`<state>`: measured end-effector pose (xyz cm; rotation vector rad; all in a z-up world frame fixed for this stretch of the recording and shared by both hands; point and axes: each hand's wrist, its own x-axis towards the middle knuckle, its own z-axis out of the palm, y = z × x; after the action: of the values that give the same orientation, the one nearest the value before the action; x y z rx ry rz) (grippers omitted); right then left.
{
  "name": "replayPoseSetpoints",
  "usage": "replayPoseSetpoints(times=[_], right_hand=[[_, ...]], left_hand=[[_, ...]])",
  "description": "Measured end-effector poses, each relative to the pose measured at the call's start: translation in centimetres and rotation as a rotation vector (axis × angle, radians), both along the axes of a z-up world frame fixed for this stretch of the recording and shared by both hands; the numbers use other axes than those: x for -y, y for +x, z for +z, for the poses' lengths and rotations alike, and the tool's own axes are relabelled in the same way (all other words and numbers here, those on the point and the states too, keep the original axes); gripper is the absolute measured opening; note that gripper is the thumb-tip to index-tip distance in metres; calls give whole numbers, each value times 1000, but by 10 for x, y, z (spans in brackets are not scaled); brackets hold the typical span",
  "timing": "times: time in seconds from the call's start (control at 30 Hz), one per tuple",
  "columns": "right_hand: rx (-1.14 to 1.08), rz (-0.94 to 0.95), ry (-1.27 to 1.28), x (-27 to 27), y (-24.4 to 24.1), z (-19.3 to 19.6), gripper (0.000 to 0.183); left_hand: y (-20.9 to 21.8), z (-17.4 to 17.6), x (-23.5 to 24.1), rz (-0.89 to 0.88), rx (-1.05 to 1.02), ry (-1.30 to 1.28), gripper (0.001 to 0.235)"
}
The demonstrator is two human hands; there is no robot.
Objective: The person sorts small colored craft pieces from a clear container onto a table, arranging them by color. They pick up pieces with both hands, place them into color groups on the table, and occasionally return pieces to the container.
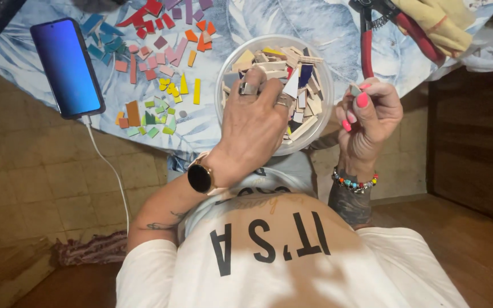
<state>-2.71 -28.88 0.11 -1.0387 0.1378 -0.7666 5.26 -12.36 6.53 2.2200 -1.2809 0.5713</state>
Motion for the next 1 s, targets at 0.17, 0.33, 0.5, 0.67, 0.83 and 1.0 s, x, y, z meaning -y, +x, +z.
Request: replayPoseSetpoints(times=[0.17,0.33,0.5,0.67,0.83,1.0], right_hand=[[-18,23,-27,-5,2,3,11],[12,38,-43,-8,7,8,12],[-7,48,-42,-10,6,7,12],[-9,22,-74,-10,2,7,11],[-27,-15,-58,-3,-6,6,13],[-49,-46,-18,0,-9,5,13]], left_hand=[[-2,-6,-7,-60,134,-156,14],[-15,-47,-46,257,858,-174,12],[-41,-117,-70,1839,2166,1382,23],[-5,-44,-58,501,1049,459,23],[15,6,-44,-254,220,-66,24],[19,5,-20,-293,139,-79,18]])
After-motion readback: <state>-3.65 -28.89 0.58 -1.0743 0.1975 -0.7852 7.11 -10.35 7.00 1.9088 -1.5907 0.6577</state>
